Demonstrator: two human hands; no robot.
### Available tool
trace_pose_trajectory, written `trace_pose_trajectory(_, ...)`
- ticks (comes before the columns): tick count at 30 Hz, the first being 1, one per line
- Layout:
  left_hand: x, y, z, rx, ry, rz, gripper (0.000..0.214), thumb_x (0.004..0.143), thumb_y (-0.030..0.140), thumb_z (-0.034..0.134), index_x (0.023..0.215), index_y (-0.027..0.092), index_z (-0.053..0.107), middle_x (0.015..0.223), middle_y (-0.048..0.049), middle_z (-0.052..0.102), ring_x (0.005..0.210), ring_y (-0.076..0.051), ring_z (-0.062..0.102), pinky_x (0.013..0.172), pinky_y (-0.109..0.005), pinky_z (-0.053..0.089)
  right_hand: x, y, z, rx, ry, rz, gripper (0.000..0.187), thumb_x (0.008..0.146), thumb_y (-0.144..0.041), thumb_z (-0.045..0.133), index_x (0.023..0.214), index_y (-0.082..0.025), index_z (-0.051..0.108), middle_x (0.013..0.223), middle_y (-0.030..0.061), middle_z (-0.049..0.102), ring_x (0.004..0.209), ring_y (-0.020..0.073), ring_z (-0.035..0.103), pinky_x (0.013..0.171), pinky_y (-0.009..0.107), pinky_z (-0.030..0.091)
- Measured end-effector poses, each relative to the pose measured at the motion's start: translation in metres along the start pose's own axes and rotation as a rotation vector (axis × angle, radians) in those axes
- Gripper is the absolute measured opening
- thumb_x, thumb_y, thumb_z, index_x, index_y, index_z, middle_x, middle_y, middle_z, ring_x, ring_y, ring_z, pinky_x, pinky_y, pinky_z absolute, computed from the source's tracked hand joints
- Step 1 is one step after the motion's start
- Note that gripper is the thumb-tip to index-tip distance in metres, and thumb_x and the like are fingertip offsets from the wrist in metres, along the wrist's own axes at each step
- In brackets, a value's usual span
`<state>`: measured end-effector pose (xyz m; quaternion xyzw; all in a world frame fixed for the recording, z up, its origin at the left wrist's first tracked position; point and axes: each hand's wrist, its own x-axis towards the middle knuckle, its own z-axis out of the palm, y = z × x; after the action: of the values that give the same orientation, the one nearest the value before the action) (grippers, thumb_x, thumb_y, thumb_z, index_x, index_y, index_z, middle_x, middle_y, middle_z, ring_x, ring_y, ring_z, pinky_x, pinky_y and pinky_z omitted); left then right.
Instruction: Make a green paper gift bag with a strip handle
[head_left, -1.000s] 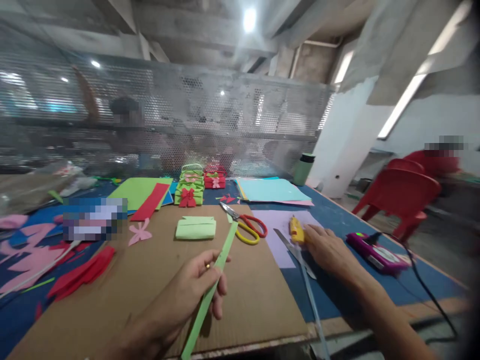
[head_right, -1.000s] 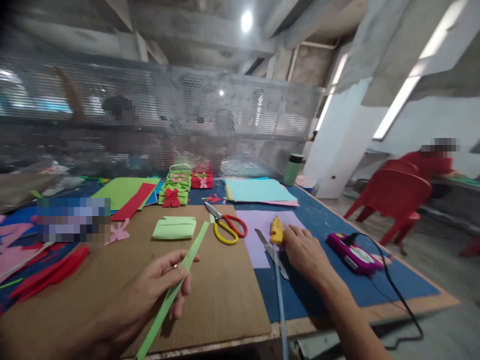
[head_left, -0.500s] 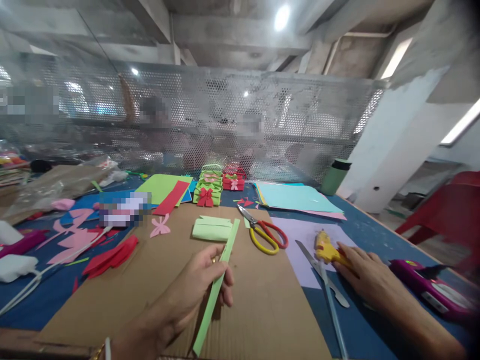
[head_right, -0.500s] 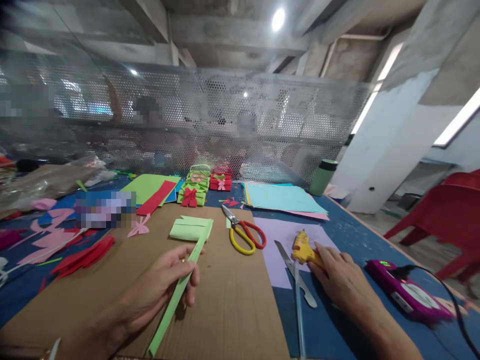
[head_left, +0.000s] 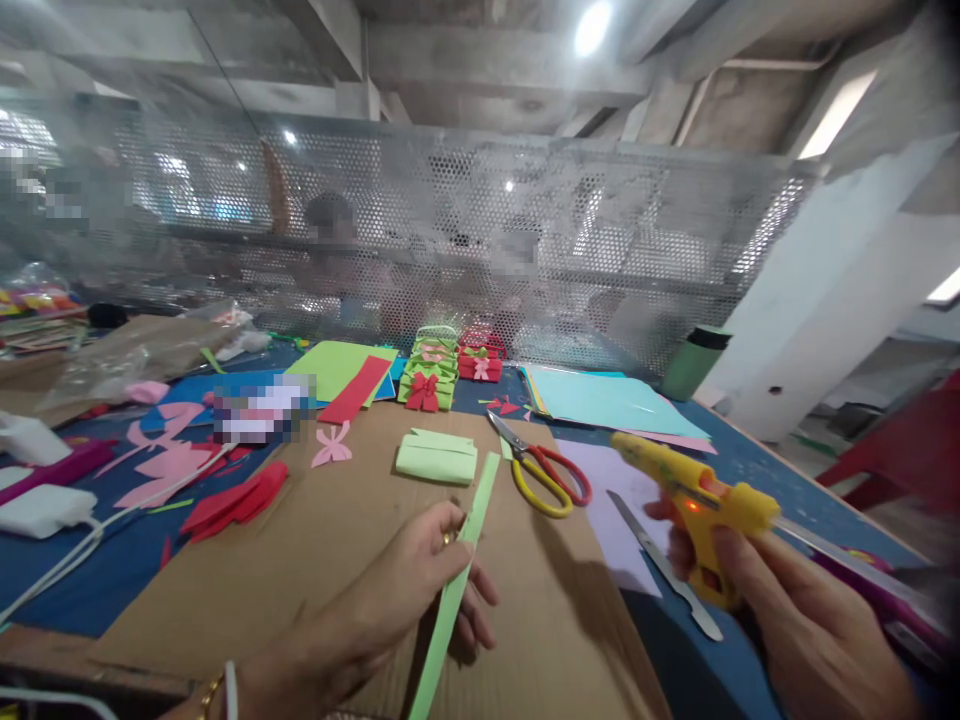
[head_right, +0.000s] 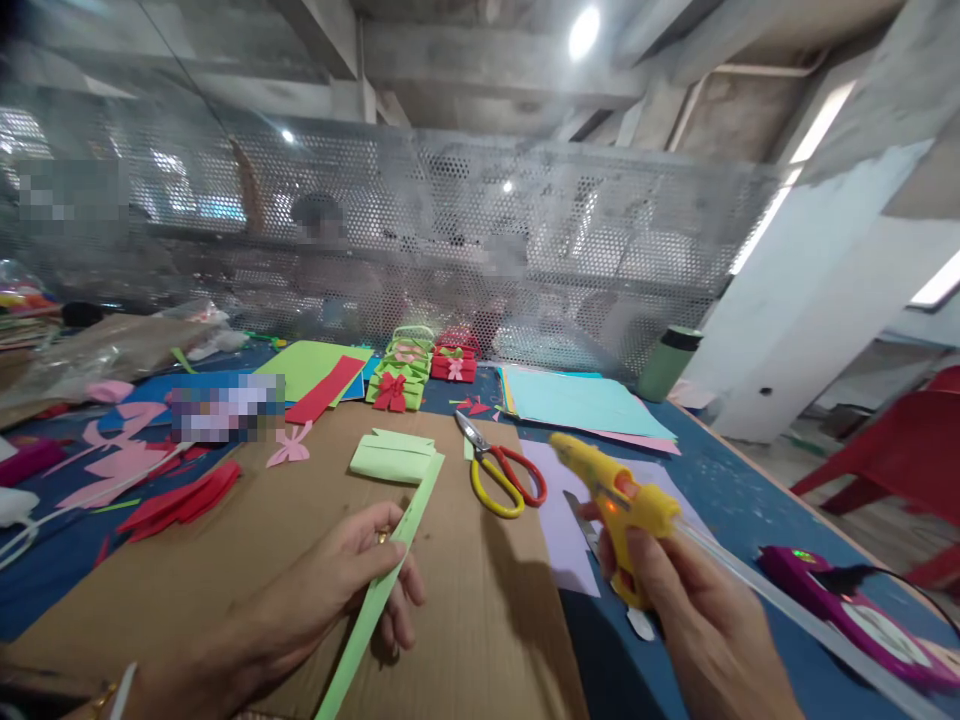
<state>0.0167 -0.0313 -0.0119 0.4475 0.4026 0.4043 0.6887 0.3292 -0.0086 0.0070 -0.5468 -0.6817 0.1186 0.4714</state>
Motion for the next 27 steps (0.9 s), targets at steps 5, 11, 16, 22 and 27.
trace_pose_trajectory(5,-0.001,0.002,-0.003,-0.009,0.009,0.018,0.012,0.093,0.026,0.050,0.099,0.016,0.046,0.081,-0.0040,0.069,0.054,-0.015,0.069,0.048,-0.023,0.051,-0.025,-0.042,0.027,0.109,-0.250,0.048,0.047,0.098,-0.058,0.042,0.102,-0.022,0.073,0.067,0.0024,0.064,0.056,0.0156,0.059,0.050,0.022,0.050)
trace_pose_trajectory(11,-0.001,0.002,-0.004,0.025,0.014,0.044,0.014,0.092,0.028,0.051,0.100,0.016,0.046,0.079,-0.0032,0.069,0.054,-0.014,0.068,0.048,-0.023,0.051,-0.031,-0.044,0.042,0.057,-0.320,0.000,0.047,0.099,-0.058,0.041,0.100,-0.023,0.073,0.067,0.0013,0.063,0.057,0.0151,0.059,0.052,0.021,0.050)
trace_pose_trajectory(16,-0.002,0.000,-0.004,0.041,0.012,0.033,0.016,0.094,0.032,0.051,0.099,0.017,0.047,0.075,-0.0015,0.067,0.052,-0.013,0.066,0.047,-0.022,0.051,-0.026,-0.040,0.051,0.076,-0.332,0.020,0.048,0.100,-0.056,0.038,0.097,-0.023,0.073,0.065,0.0007,0.060,0.056,0.0151,0.055,0.051,0.023,0.047)
trace_pose_trajectory(22,-0.002,-0.003,-0.004,0.051,-0.021,0.042,0.014,0.096,0.030,0.049,0.100,0.017,0.048,0.075,0.0000,0.066,0.051,-0.012,0.066,0.048,-0.022,0.051,-0.026,-0.035,0.051,0.091,-0.370,-0.006,0.046,0.100,-0.055,0.041,0.108,-0.022,0.071,0.072,0.0014,0.061,0.061,0.0154,0.056,0.055,0.024,0.048)
trace_pose_trajectory(27,-0.002,-0.003,-0.004,0.042,-0.032,0.036,0.015,0.097,0.031,0.049,0.101,0.017,0.048,0.074,0.0005,0.065,0.051,-0.013,0.067,0.048,-0.022,0.051,-0.026,-0.034,0.053,0.057,-0.322,-0.026,0.049,0.099,-0.058,0.041,0.102,-0.021,0.073,0.068,0.0016,0.061,0.059,0.0162,0.058,0.055,0.025,0.051)
